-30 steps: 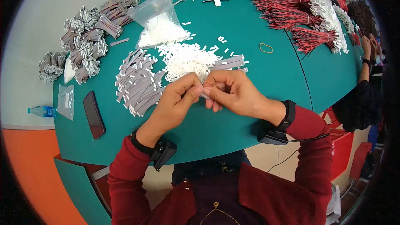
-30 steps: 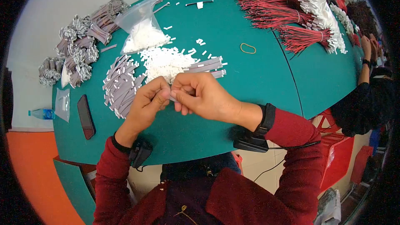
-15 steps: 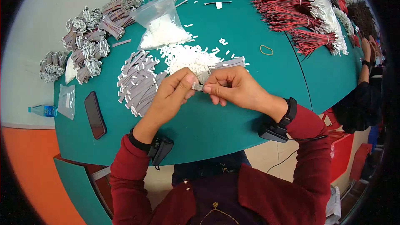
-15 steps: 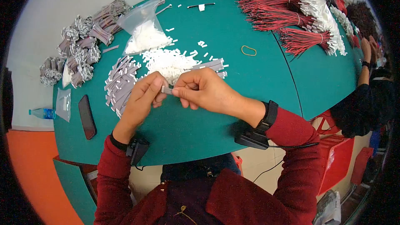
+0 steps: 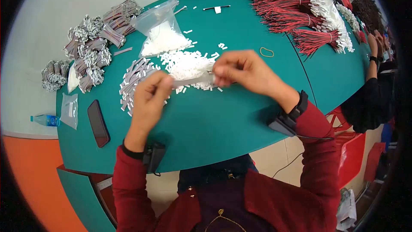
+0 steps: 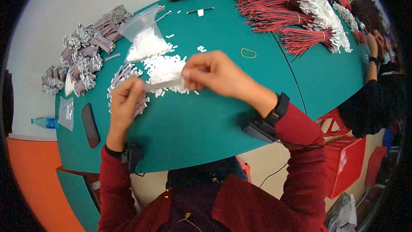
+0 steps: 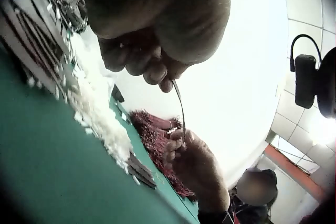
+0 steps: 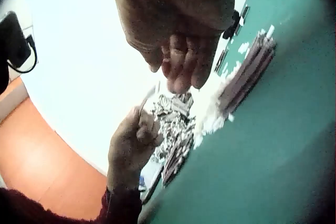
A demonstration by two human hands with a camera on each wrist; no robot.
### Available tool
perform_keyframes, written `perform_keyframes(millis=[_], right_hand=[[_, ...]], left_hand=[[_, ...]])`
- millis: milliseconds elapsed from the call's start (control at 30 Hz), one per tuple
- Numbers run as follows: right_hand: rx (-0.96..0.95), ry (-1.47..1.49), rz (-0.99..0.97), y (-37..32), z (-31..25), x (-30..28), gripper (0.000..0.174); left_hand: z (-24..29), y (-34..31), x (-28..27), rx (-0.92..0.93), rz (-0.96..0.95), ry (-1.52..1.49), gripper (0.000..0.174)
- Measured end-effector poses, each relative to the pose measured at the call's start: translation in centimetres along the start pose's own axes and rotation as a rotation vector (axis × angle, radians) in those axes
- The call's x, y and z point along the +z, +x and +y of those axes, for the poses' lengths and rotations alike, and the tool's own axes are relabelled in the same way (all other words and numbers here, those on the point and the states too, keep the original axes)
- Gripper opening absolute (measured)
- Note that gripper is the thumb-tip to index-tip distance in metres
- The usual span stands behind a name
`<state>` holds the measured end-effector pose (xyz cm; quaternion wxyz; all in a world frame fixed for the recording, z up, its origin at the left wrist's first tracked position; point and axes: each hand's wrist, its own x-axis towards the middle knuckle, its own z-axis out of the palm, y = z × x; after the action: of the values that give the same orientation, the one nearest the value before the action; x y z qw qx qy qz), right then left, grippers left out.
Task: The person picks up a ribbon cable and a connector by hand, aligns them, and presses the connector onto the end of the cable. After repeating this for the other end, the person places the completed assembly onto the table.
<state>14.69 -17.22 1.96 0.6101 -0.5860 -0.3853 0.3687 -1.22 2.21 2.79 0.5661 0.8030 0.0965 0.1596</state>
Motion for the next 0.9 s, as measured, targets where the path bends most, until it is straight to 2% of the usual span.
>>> perform_keyframes(millis=[67,200,400,500,600,767,900], right_hand=[[-0.109,-0.235,0.189,0.5,0.0,-1.5,0.016],[-0.076,-0.696,0.163,0.2,-0.5,-3.3,0.009],[-0.214,-0.932,0.031,-0.1,0.9,-2.7,0.006],[-0.245,-0.964,0.008,-0.1,1.2,-2.1,0.007],[-0.232,-1.009,-0.013,-0.2,1.2,-1.9,0.009],[-0.271,-1.03,-0.033,0.0,1.3,-2.0,0.008],[-0.267,-1.026,-0.049,0.0,1.2,-2.1,0.013]], left_hand=[[0.1,-0.5,-1.9,0.0,0.044,0.042,0.026],[-1.5,-1.7,-5.7,-0.024,0.158,0.157,0.028],[-3.7,-3.7,-9.3,-0.127,0.259,0.4,0.034],[-3.0,-4.3,-9.2,-0.21,0.318,0.96,0.035],[-2.1,-4.2,-8.7,-0.229,0.362,1.128,0.037],[-1.2,-2.6,-6.7,-0.096,0.307,0.8,0.03],[-0.3,-1.2,-2.4,-0.02,0.13,0.438,0.021]])
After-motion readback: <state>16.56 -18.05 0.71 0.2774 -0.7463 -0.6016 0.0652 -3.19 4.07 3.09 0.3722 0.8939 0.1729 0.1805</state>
